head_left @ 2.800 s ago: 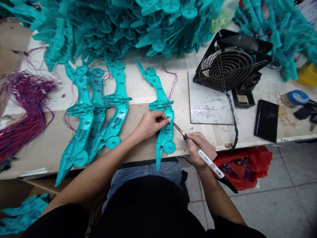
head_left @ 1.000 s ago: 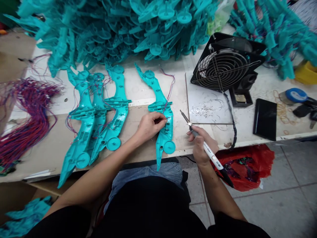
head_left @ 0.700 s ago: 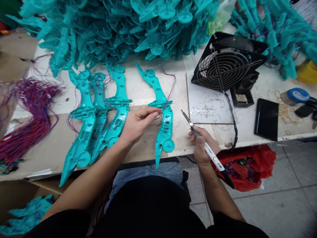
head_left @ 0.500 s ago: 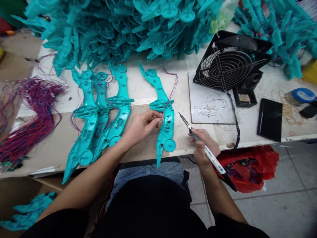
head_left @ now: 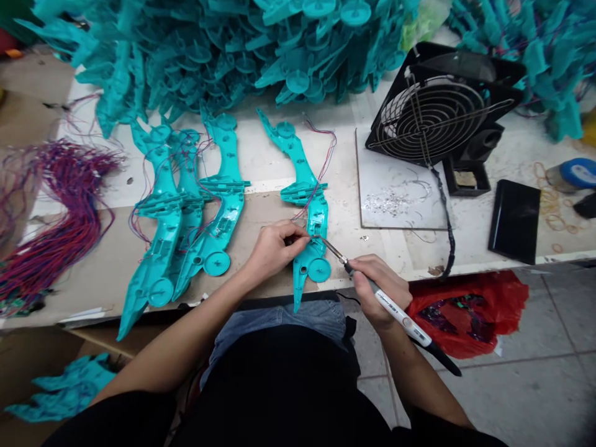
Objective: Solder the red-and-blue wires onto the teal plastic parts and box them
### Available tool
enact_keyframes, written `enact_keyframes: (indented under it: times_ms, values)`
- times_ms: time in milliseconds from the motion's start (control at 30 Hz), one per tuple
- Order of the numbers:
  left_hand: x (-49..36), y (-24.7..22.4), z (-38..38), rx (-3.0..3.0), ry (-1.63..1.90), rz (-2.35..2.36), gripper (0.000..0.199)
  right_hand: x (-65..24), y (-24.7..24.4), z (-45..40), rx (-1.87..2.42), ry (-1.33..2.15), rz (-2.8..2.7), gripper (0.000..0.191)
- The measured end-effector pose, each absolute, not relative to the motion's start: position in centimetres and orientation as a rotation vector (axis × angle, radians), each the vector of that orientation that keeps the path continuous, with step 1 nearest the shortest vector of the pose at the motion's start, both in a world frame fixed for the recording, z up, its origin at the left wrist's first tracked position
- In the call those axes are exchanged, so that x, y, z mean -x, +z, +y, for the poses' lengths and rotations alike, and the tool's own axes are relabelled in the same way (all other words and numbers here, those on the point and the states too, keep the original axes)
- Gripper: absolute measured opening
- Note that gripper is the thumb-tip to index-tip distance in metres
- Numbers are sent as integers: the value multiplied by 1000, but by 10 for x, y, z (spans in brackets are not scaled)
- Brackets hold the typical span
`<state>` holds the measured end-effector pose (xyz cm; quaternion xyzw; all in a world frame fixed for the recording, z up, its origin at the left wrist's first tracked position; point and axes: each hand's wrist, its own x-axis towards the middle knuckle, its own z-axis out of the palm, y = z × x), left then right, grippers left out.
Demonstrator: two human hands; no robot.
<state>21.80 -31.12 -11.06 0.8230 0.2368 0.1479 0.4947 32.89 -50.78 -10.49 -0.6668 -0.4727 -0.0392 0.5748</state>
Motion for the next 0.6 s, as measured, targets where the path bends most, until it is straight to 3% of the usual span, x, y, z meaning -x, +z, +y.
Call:
enact_keyframes:
  times_ms: [600]
  values:
    - [-219, -106, -300, -1891, 279, 455, 7, -333, -108, -506, 1527, -57, -1242, 33]
